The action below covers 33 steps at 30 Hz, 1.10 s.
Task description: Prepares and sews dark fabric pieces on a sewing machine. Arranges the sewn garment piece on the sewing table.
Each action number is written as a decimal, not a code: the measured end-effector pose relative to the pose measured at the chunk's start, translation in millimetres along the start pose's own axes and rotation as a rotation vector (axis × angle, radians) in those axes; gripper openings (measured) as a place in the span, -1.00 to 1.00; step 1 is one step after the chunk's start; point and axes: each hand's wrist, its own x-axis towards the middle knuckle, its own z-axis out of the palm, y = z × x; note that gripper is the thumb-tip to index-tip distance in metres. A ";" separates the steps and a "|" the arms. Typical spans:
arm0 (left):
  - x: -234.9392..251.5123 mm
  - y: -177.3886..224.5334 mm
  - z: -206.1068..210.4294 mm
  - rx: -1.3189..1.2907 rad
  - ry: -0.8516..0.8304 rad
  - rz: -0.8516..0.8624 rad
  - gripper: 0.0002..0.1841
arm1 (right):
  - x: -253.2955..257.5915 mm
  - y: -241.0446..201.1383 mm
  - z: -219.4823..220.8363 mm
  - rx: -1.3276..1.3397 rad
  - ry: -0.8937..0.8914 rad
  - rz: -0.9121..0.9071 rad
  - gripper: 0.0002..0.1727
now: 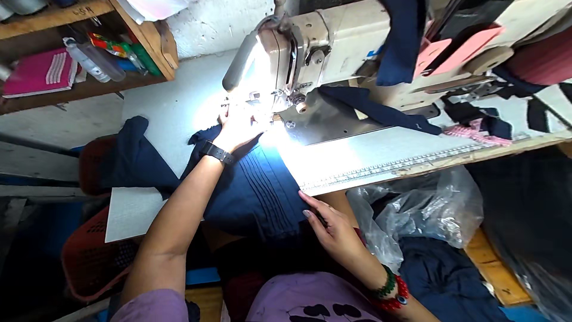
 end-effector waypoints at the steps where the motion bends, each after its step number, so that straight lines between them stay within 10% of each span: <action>1: -1.1 2.4 -0.2 0.001 -0.020 -0.019 -0.47 | -0.4 0.7 0.7 -0.005 0.004 -0.004 -0.54; 21: -21.6 -5.9 -4.5 -0.470 0.118 0.013 -0.70 | -2.9 10.3 7.2 0.142 0.054 -0.020 -0.58; 33: -7.4 3.3 23.7 -0.031 0.265 -0.004 -0.55 | -2.8 4.3 0.2 0.129 0.024 -0.003 -0.58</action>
